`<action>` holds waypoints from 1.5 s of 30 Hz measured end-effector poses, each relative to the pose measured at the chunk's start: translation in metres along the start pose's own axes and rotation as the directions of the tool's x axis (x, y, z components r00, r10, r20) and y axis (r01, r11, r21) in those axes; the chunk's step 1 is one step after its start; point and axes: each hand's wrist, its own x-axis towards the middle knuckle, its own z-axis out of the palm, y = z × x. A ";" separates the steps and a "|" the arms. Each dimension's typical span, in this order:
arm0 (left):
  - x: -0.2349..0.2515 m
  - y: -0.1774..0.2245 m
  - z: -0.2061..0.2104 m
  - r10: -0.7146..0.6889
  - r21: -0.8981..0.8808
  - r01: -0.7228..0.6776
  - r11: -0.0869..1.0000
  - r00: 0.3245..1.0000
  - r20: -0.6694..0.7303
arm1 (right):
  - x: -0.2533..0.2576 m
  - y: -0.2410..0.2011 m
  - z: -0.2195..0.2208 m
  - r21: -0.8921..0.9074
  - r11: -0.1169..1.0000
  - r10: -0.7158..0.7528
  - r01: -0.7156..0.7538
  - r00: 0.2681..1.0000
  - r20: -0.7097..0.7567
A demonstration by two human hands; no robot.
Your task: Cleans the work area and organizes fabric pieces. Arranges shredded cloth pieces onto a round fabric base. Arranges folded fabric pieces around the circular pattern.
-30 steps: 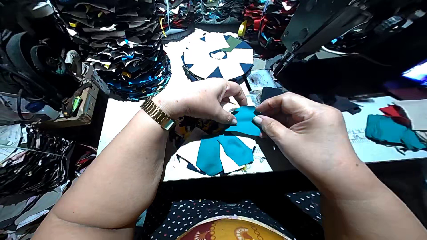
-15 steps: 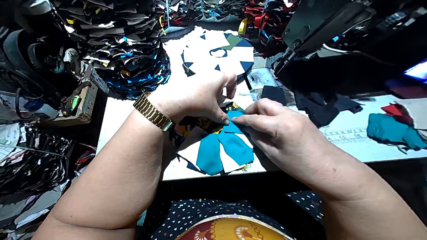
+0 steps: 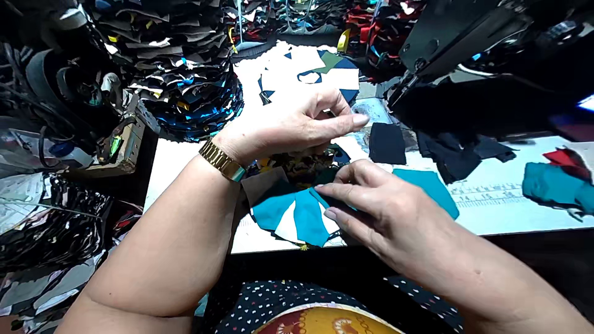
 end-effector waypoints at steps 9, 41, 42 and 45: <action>0.002 0.009 0.009 -0.224 -0.704 0.231 0.672 0.969 0.104 | -0.006 0.020 -0.032 0.098 0.986 0.161 -0.139 0.943 -0.291; 0.006 0.015 0.033 -0.288 -0.785 0.282 0.551 0.948 0.138 | 0.007 -0.006 -0.022 -0.006 0.998 0.055 -0.061 0.942 -0.332; 0.006 0.016 0.033 -0.297 -0.781 0.286 0.556 0.945 0.135 | 0.007 -0.006 -0.022 -0.039 0.997 0.044 -0.060 0.943 -0.330; 0.006 0.019 0.033 -0.311 -0.786 0.280 0.552 0.943 0.118 | 0.009 -0.010 -0.018 -0.126 0.990 0.013 -0.057 0.944 -0.328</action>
